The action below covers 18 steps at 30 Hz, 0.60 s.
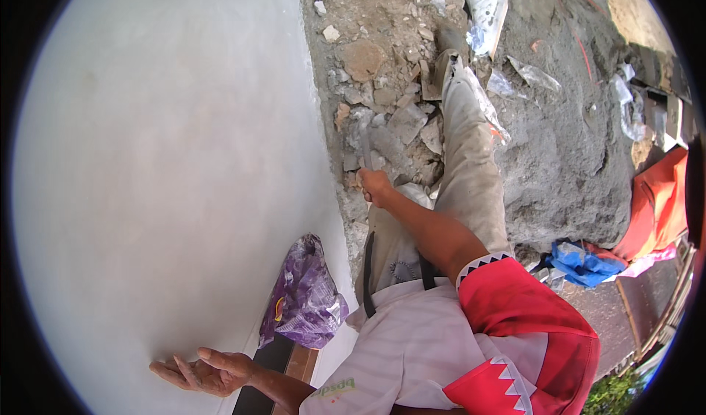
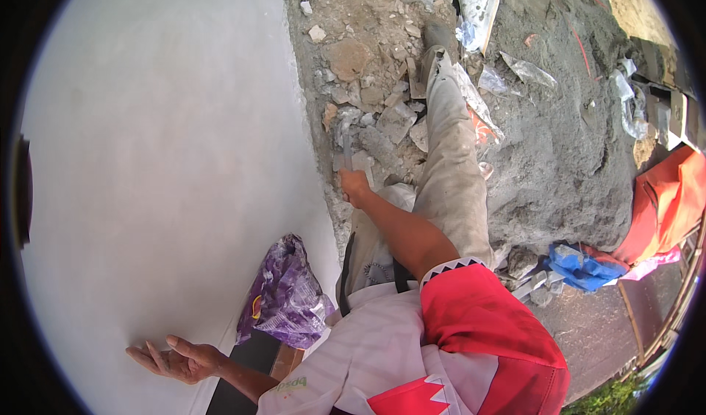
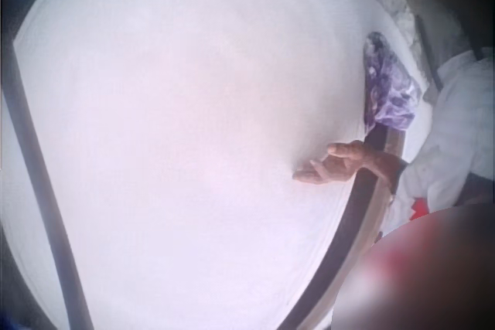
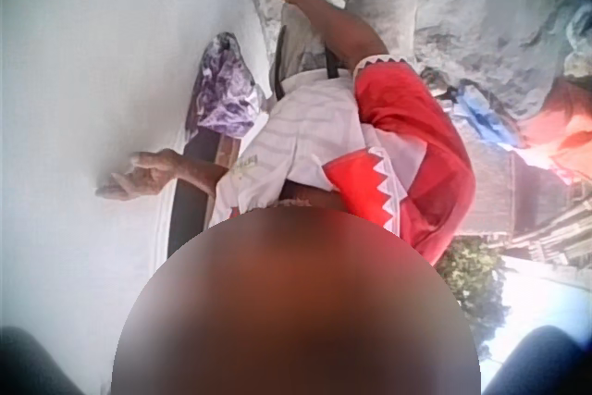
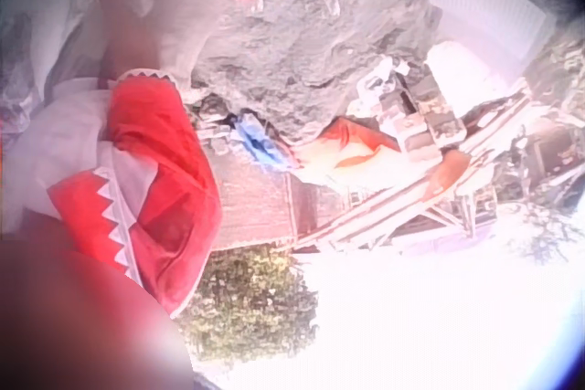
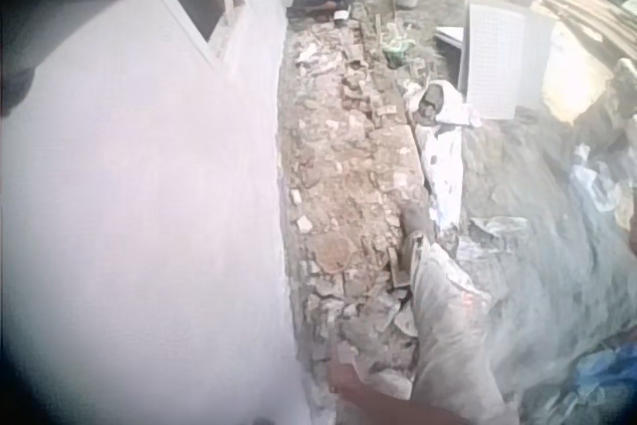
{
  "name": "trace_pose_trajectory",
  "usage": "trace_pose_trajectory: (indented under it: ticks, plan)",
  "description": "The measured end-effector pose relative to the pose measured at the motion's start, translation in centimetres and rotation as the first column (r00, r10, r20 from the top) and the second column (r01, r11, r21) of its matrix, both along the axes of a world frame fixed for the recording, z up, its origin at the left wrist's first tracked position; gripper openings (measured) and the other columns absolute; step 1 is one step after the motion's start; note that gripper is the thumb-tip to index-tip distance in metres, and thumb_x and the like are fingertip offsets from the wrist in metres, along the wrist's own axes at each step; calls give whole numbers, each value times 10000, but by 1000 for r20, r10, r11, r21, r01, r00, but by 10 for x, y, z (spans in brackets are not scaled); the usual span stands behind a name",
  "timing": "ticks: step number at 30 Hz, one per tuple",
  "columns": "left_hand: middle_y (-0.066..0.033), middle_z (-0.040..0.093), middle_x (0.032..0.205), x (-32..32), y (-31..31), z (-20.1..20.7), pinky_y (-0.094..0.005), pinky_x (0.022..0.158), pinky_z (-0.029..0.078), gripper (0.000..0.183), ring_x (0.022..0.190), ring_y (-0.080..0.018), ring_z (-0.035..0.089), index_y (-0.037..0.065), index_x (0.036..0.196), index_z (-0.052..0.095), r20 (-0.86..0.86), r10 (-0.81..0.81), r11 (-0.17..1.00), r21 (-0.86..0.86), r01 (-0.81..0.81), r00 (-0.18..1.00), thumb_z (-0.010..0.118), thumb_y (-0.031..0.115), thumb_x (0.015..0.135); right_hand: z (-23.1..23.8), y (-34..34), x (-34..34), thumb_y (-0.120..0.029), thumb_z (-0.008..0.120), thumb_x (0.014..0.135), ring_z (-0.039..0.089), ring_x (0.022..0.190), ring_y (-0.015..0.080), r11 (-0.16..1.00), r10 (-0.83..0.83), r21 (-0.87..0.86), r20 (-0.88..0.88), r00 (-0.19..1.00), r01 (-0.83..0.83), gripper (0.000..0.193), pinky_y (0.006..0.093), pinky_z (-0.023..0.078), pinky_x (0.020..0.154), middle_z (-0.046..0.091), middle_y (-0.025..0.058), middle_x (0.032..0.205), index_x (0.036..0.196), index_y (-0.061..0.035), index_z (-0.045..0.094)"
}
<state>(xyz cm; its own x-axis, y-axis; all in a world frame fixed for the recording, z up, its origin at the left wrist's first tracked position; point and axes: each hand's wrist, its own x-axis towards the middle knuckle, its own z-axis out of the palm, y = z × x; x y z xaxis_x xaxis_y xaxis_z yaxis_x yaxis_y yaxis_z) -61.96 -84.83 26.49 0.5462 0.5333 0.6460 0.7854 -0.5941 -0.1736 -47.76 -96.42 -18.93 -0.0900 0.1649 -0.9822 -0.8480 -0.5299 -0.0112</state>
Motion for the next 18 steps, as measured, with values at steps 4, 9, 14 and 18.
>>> trace_pose_trajectory:
  ticks: [4,9,14,18]
  plan:
    - [-262,497,1410,-8,12,-19,-482,1135,248,308,1350,-344,461,40,1152,644,-328,68,991,131,-26,942,674,239,920,8,-63,-70,-170,575,872,422,405,180,996,22,-84,-203,979,-39,227,349,317,352,465,70,573,763,23,527]
    - [-189,554,1387,10,19,-26,-407,1162,146,344,1350,-282,472,89,1139,671,-532,210,965,248,-86,820,699,332,896,-5,-42,-37,-183,600,856,474,419,197,987,145,-54,-93,985,-151,269,371,339,365,517,102,593,736,52,544]
    - [-204,522,1413,19,20,-30,-465,1155,150,387,1396,-317,391,107,1145,674,-551,219,966,239,-100,805,698,394,886,-16,86,85,-248,605,893,466,454,167,984,-28,179,273,962,-22,290,350,380,402,504,58,616,867,39,577]
    - [-248,476,1438,18,19,-36,-569,1130,171,389,1398,-398,353,126,1100,679,-555,290,950,267,-163,780,663,458,899,-9,172,169,-263,595,899,469,543,110,897,-309,441,618,723,7,280,310,409,507,495,11,596,864,12,554]
